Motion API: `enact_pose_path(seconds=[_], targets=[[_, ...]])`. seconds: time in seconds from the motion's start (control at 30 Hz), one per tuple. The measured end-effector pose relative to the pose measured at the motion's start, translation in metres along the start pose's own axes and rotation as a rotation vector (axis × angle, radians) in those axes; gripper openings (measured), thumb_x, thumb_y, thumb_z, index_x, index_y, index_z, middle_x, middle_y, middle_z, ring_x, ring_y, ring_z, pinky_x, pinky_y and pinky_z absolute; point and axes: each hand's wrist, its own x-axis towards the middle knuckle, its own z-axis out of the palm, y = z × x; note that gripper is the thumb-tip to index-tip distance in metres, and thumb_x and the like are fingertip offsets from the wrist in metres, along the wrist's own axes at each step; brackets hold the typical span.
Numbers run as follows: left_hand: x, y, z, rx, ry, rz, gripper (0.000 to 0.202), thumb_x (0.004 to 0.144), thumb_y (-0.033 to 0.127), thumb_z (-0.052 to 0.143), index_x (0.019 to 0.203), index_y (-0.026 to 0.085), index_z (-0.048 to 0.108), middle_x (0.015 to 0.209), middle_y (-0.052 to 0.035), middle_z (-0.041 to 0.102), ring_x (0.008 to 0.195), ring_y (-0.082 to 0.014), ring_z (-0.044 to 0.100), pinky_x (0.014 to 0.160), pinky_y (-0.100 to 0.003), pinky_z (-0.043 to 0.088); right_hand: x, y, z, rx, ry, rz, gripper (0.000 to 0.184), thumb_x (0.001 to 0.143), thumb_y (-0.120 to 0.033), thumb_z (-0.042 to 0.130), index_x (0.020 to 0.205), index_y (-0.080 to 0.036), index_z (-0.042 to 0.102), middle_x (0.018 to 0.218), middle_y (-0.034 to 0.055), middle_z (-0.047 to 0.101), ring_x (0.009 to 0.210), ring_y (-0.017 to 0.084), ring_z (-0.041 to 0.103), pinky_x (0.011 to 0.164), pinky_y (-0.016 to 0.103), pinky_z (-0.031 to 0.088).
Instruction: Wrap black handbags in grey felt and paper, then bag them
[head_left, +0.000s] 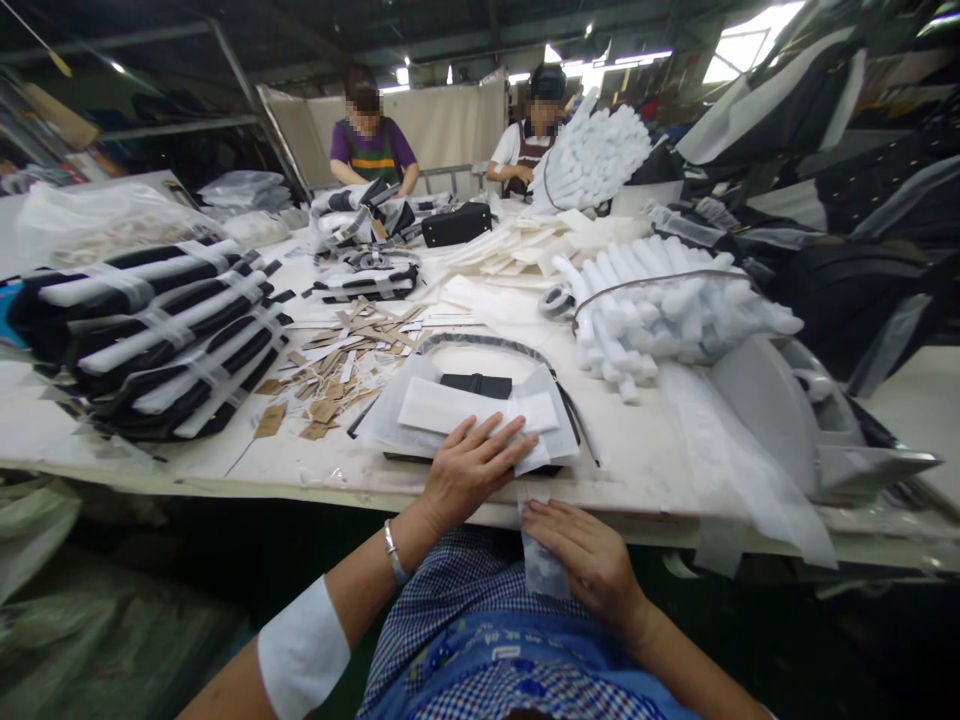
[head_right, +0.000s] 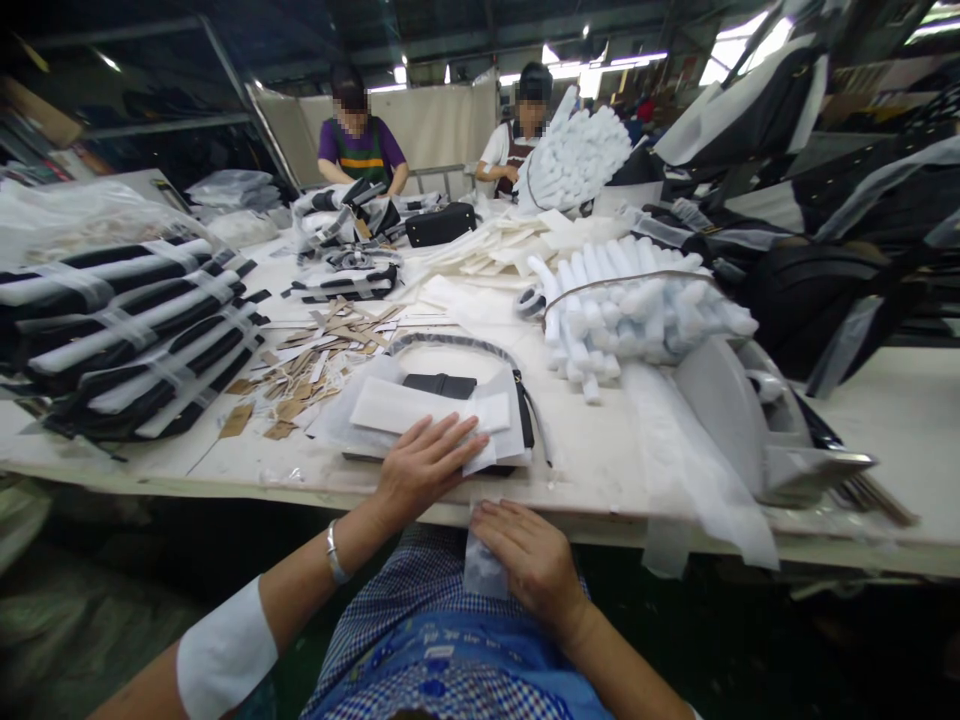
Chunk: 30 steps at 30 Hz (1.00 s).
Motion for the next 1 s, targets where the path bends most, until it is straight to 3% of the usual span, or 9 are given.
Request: enact_pose_path(seconds=[0.6,0.87,1.0], targets=[[-0.002,0.002,0.002,0.026,0.010,0.017,0.047,0.097,0.038,0.057,0.143,0.037,0.048,0.148,0.0012,0.051,0.134,-0.0228,0.050,0.112,-0.044,0.038,-0.002,-0.013,-0.008,-0.022,0.003,-0.025,0.043,0.091,-0.004,0.037,0.124,-0.014,0.063,0.116,0.0117,0.073,0.115,0.021,0.066,0.096,0.041,0.058],[-0.003,0.003,0.003,0.049,0.005,0.037,0.047,0.098,0.032,0.056,0.144,0.037,0.046,0.148,0.0018,0.051,0.133,-0.0236,0.051,0.110,-0.045,0.040,0.032,-0.012,-0.031,-0.074,0.007,-0.094,0.039,0.094,-0.006,0.040,0.122,-0.016,0.065,0.109,0.0103,0.076,0.106,0.019,0.070,0.091,0.036,0.060],[-0.005,0.003,0.003,0.049,-0.027,0.043,0.047,0.100,0.030,0.052,0.145,0.036,0.043,0.150,0.0016,0.048,0.134,-0.0248,0.049,0.110,-0.048,0.040,0.057,0.001,-0.046,-0.160,-0.022,-0.201,0.032,0.095,-0.009,0.047,0.121,-0.014,0.065,0.105,0.0101,0.076,0.099,0.020,0.072,0.091,0.040,0.060]])
